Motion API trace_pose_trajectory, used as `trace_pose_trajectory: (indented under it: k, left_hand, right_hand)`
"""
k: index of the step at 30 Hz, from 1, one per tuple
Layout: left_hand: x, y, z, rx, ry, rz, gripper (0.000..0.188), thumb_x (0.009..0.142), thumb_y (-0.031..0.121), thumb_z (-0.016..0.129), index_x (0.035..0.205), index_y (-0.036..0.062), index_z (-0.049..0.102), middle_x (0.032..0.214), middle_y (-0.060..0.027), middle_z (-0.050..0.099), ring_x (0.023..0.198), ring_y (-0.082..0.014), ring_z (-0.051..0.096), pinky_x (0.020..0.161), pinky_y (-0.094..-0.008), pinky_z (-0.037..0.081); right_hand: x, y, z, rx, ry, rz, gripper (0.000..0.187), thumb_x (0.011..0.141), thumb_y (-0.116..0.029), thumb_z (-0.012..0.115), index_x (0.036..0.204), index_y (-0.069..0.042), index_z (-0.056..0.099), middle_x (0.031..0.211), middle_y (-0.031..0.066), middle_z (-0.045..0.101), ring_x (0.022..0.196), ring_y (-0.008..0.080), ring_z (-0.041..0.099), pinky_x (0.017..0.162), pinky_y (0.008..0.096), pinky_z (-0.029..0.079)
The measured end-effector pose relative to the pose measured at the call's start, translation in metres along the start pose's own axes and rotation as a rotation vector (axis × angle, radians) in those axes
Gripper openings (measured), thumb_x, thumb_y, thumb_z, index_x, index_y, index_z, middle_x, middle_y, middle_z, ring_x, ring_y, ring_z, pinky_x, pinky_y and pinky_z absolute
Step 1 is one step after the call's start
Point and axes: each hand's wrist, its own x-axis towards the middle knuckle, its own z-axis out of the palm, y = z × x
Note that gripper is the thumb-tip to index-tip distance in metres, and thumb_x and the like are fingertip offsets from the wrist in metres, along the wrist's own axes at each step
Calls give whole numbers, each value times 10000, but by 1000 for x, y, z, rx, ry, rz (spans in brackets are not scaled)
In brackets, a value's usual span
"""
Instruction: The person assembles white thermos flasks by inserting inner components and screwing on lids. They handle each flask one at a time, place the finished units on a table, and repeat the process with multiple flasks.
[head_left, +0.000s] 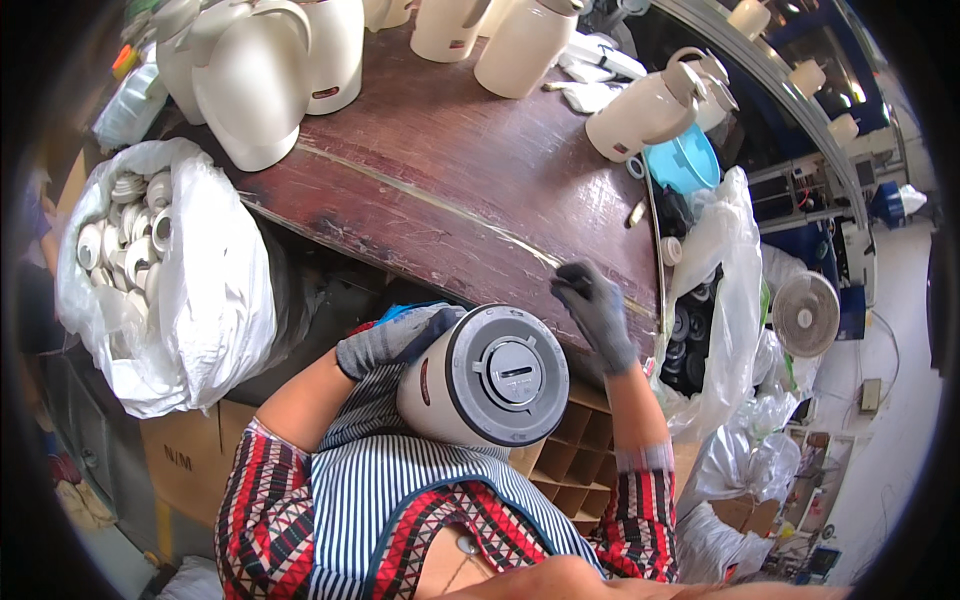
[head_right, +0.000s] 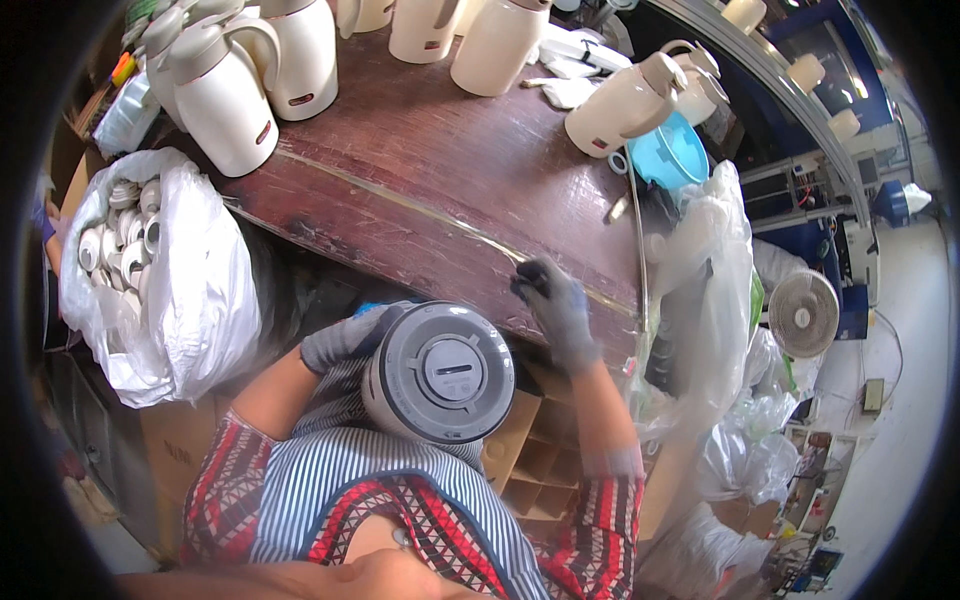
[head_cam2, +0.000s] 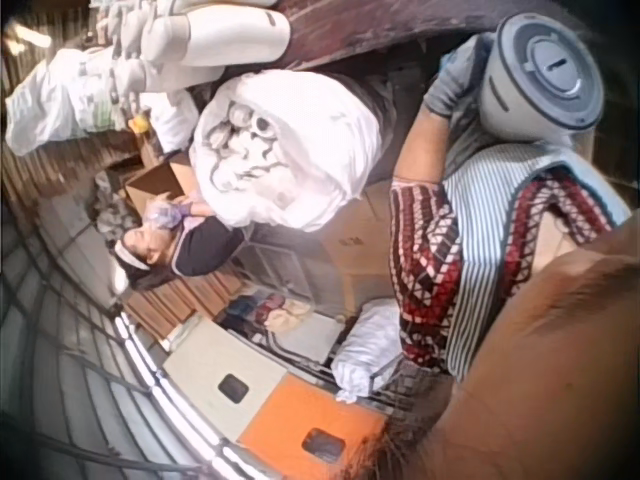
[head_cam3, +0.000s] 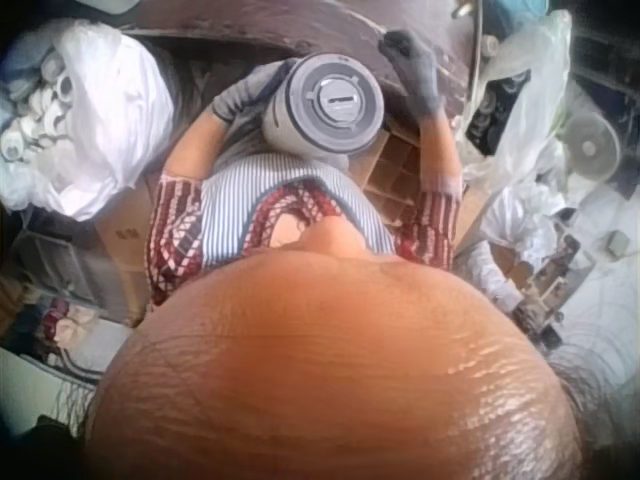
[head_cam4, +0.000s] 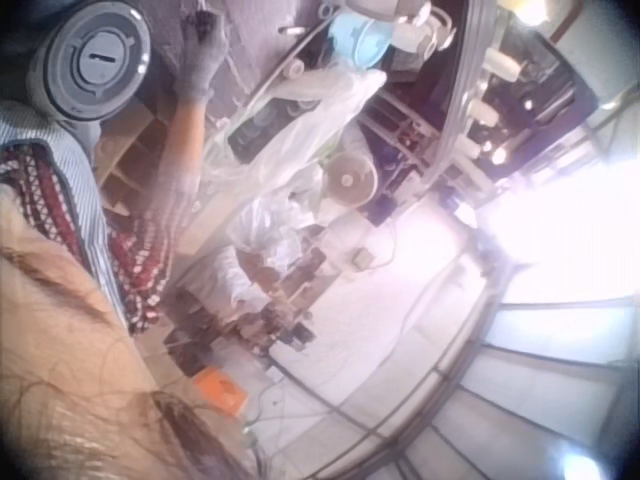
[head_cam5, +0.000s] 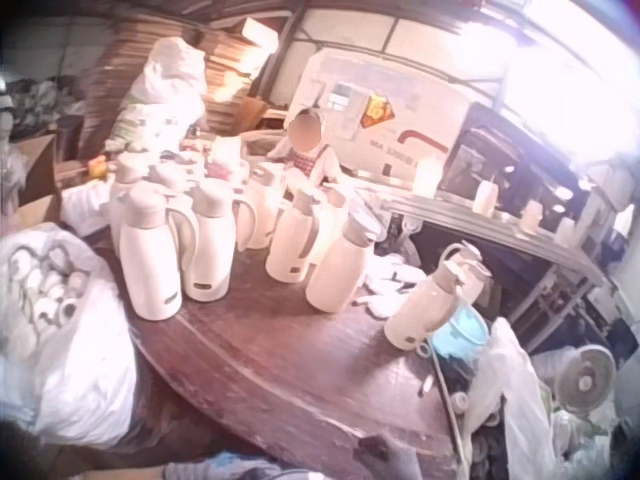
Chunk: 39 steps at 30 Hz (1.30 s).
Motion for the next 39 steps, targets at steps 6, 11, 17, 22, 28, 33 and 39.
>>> trace_pose_trajectory:
  k: [6, 11, 17, 22, 28, 33, 39]
  left_hand:
    - [4, 52, 12, 495, -41, 182, 355, 989, 196, 618, 1320, 74, 661, 1190, -132, 677, 1097, -294, 646, 944, -378, 526]
    - [3, 57, 24, 544, -95, 116, 482, 1069, 419, 419, 1373, 114, 636, 1214, -141, 663, 1153, -327, 587, 1042, -439, 423]
    - [-11, 33, -3, 394, -100, -16, 399, 918, 300, 731, 1213, 35, 684, 1105, -134, 678, 1005, -313, 654, 925, -378, 511]
    - [-34, 44, 14, 597, 69, 66, 393, 874, 381, 768, 1061, 48, 676, 998, -136, 650, 930, -311, 627, 843, -408, 492]
    - [-65, 65, 39, 949, 149, 5, 510, 910, 512, 716, 1175, 82, 645, 1015, -123, 632, 995, -317, 617, 922, -423, 476]
    - [-75, 63, 23, 666, 141, -88, 674, 863, 366, 799, 1402, 33, 570, 1195, -196, 693, 1050, -349, 688, 890, -415, 549]
    - [-114, -75, 34, -130, 560, -47, 484, 808, 156, 877, 1203, -3, 649, 1047, -93, 691, 984, -158, 660, 891, -321, 550]
  right_hand:
    - [-102, -130, -50, -495, -302, -684, 306, 851, -141, 735, 1142, -81, 661, 1065, 100, 686, 893, 278, 691, 768, 378, 577]
    - [-128, -148, -62, -794, -359, -693, 314, 845, -222, 714, 1129, -122, 623, 992, 66, 642, 849, 235, 667, 695, 358, 548]
    - [-135, -138, -54, -822, -335, -771, 247, 888, -233, 674, 1095, -110, 625, 939, 66, 625, 845, 248, 665, 697, 371, 553]
    - [-147, -124, -42, -677, -239, -484, 223, 836, -116, 695, 1048, -106, 627, 946, 79, 677, 843, 279, 683, 712, 403, 568]
    - [-147, -106, -27, -506, -143, -95, 109, 913, -100, 668, 989, -49, 608, 823, 195, 677, 799, 420, 690, 659, 479, 530]
    - [-136, -57, -33, -390, -171, 19, 180, 942, -145, 636, 1086, -36, 633, 959, 211, 707, 916, 418, 687, 770, 472, 538]
    - [-149, 27, -22, 260, 1, 236, 188, 997, -153, 636, 1142, -36, 665, 944, 53, 661, 834, 172, 613, 739, 309, 509]
